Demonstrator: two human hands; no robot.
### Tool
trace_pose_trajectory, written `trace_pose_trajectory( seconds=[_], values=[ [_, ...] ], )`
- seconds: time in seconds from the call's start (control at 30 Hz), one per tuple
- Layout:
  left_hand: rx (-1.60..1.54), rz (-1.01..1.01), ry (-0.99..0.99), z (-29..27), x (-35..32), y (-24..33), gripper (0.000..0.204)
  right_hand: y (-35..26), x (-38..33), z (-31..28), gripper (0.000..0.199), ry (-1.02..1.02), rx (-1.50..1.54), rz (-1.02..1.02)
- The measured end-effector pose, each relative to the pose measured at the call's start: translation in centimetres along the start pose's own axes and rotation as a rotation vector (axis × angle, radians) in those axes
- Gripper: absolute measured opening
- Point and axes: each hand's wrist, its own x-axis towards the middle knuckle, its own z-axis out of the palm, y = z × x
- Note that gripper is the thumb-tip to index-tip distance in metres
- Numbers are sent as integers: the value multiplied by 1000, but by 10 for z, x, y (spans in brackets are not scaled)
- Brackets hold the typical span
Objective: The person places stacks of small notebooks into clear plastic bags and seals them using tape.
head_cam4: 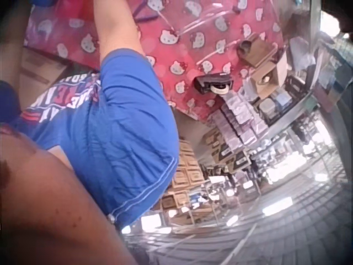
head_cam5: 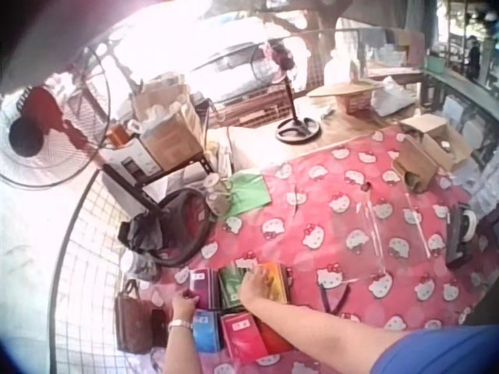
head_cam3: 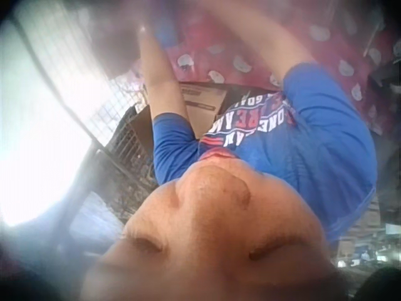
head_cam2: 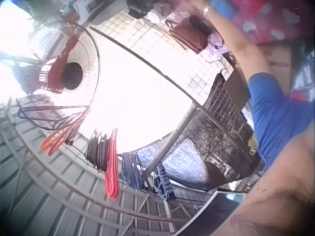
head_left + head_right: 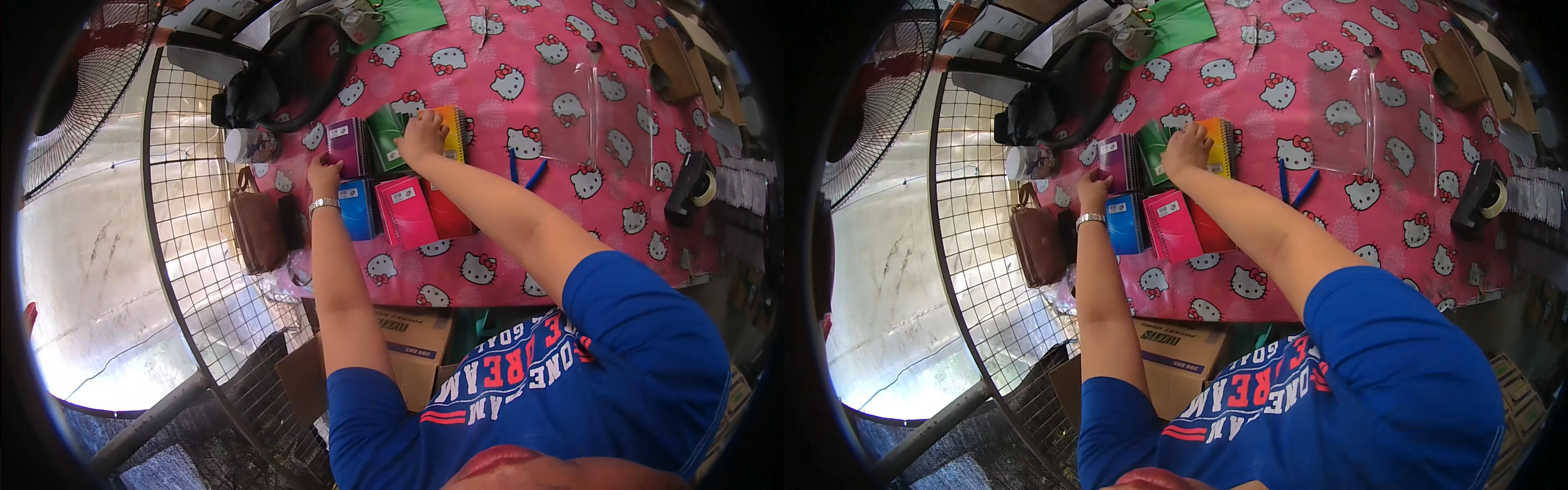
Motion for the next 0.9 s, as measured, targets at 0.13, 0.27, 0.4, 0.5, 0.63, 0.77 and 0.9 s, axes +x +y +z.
trace_pose_trajectory(
  seconds=[0.13,0.27,0.4,0.5,0.63,0.77,0.9],
  values=[
    [-384,-259,-114,-24,-4,6,38,-33,-15,6,33,137,806,-93],
    [-699,-396,-113,-20,-7,42,38,-58,-6,13,45,-128,843,118],
    [11,-11,-131,-7,-7,20,58,-83,-22,35,38,-105,577,163],
    [-31,36,-54,-18,-7,-13,60,-108,-45,32,36,98,421,-20],
    [-464,-183,-112,-1,-33,75,58,-73,-2,27,38,-63,920,-67],
    [-1205,-185,-201,-48,-85,85,39,-52,-5,-23,60,-575,1200,-506],
    [-1261,-171,-19,-24,-145,110,39,51,29,-44,84,-6,200,-460]
  ],
)
